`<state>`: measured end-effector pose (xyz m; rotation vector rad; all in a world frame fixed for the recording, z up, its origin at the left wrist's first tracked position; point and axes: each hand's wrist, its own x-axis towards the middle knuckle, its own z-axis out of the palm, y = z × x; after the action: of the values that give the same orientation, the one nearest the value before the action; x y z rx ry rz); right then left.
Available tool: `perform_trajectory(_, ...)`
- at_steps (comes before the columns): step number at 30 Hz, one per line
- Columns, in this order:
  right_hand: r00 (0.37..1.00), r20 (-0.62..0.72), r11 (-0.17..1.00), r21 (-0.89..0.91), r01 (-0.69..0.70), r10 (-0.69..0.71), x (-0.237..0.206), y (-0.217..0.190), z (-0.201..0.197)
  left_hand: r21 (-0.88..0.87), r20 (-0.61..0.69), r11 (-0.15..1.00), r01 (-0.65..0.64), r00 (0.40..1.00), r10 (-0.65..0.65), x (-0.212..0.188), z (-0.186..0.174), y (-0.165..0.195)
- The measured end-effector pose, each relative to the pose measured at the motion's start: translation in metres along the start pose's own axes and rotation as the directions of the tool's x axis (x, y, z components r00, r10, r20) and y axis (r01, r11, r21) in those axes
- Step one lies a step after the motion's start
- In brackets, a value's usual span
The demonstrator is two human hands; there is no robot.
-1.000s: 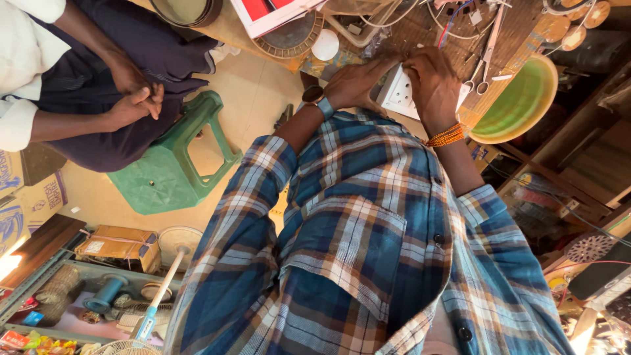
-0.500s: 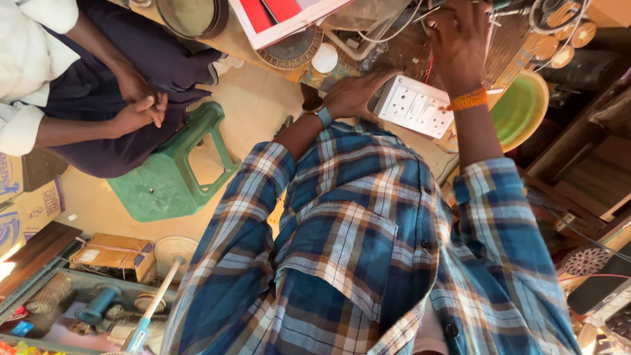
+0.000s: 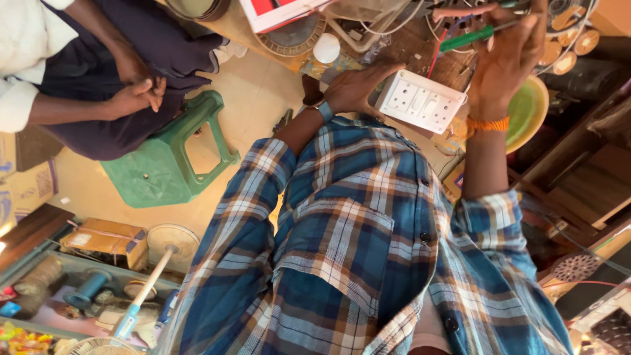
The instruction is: The person assembles an electrical switchboard by connecting red and blue wires to terminals using a screwdriver. They then use scissors to trim a white plastic cover and attach it to the switchboard.
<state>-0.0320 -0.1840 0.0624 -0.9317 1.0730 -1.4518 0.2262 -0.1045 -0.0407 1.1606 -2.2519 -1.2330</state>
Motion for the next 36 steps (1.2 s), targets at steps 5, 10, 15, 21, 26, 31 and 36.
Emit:
perform_trajectory(5, 0.895, 0.173, 0.179, -0.978, 0.107, 0.412, -0.085, -0.03, 0.017, -0.012, 0.013, 0.999, -0.039, 0.999, 0.039, -0.002, -0.006, 0.0)
perform_trajectory(10, 0.635, 0.526, 0.777, -0.597, -0.198, 0.566, -0.129, -0.041, 0.024, -0.046, 0.095, 0.999, 0.026, 0.995, -0.022, -0.009, -0.017, 0.004)
perform_trajectory(15, 0.908, 0.105, 0.539, -0.83, -0.145, 0.406, -0.129, -0.054, 0.018, -0.027, 0.005, 0.996, -0.083, 0.997, 0.083, -0.009, -0.019, 0.002)
perform_trajectory(21, 0.93, 0.232, 0.399, -0.911, 0.105, 0.285, -0.109, -0.049, 0.03, -0.066, 0.019, 0.997, -0.046, 0.999, 0.047, -0.011, -0.02, -0.002)
perform_trajectory(26, 0.902, 0.395, 0.475, -0.836, 0.275, 0.173, -0.095, -0.047, 0.029, -0.101, 0.027, 0.995, -0.013, 1.0, 0.016, -0.009, -0.019, -0.001)
perform_trajectory(31, 0.919, 0.39, 0.501, -0.807, 0.314, 0.052, -0.089, -0.044, 0.03, -0.134, -0.003, 0.99, -0.035, 0.999, 0.035, -0.006, -0.019, 0.0)
perform_trajectory(36, 0.869, 0.494, 0.386, -0.8, 0.459, -0.009, -0.081, -0.047, 0.033, -0.153, 0.033, 0.988, -0.004, 0.999, 0.009, -0.003, -0.019, 0.002)
